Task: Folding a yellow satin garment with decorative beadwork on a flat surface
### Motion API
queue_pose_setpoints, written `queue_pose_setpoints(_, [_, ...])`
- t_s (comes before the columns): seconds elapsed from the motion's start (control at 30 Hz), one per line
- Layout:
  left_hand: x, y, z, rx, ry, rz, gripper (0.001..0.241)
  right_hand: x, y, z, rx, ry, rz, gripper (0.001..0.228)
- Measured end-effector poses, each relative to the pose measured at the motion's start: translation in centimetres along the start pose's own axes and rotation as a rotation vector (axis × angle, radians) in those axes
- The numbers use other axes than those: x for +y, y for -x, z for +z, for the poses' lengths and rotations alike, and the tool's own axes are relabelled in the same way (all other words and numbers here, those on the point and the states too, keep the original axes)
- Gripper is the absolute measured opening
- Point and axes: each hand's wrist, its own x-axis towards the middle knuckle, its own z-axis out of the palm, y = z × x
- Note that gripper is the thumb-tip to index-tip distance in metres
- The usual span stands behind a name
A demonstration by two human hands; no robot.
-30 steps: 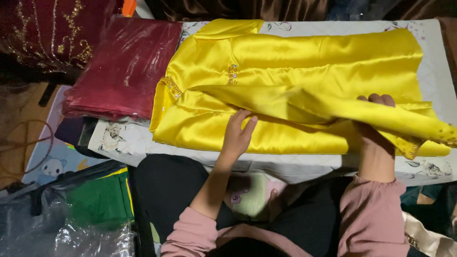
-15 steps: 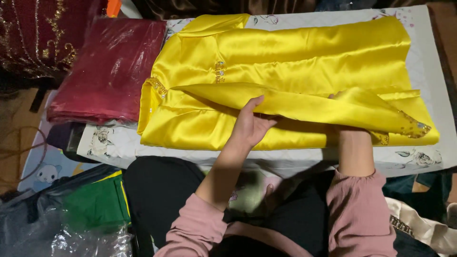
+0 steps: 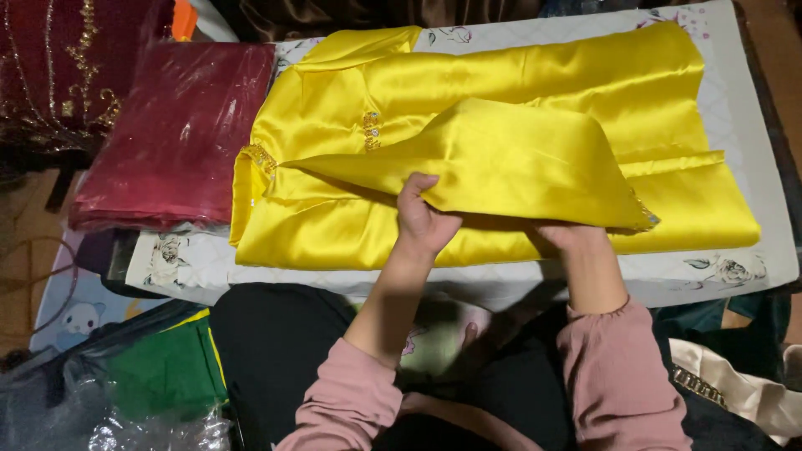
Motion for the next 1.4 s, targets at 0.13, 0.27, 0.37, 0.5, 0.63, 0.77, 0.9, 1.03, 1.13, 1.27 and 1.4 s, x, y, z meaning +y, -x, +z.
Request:
queue_pose_setpoints(0.13, [-1.3,2.3,-1.2,0.033,-0.034,-0.043,0.066,0.2,-0.8,2.1,0.097,-0.003,-0.031,0.048])
queue_pose_setpoints(0.27, [-2.6,2.0,-3.6,0.116,-0.084,-0.067,0.06,-0.3,-0.5,4.2,0.24,0.005,-0.096,0.058])
queue_pose_setpoints(0.37, [-3.0,1.9,-3.7,0.159,-0.114,-0.071,0.056,-1.7,0.5,5.3,0.339,0.015,-0.142,0.066])
queue_pose_setpoints(0.5, [-2.7,2.7,-2.2,0.208,-0.159,-0.038,0.055,-4.4,1.4,6.6,0.473,0.02,-0.208,0.077])
queue_pose_setpoints(0.63, [-2.3,6.1,2.0,0.19,-0.198,-0.053,0.036,-4.1,3.2,7.9,0.588,0.023,-0.268,0.084])
queue_pose_setpoints(0.77, [-3.2,6.5,2.7,0.238,-0.288,0.099,0.042,-5.6,2.8,4.6,0.58,0.323,-0.244,0.039])
queue_pose_setpoints(0.9, [-3.3,6.4,1.5,0.26,-0.304,0.127,0.052,-9.6,2.0,0.4,0.714,0.269,-0.164,0.041])
queue_pose_setpoints(1.03, [-2.5,5.7,-1.0,0.262,-0.166,0.003,0.035,-13.3,2.7,-3.2,0.86,0.62,-0.103,0.017])
queue_pose_setpoints(1.13, [-2.2,6.5,0.6,0.229,-0.162,-0.063,0.035,-14.2,3.8,-3.7,0.846,0.91,-0.264,0.038])
queue_pose_setpoints(1.27, [-2.6,7.0,0.9,0.273,-0.171,-0.062,0.038,-12.6,4.9,-1.4,0.688,2.15,-0.496,0.075])
queue_pose_setpoints(1.4, [-3.0,7.3,0.8,0.247,-0.155,-0.057,0.039,-10.7,5.1,0.2,0.615,2.431,-0.41,0.06])
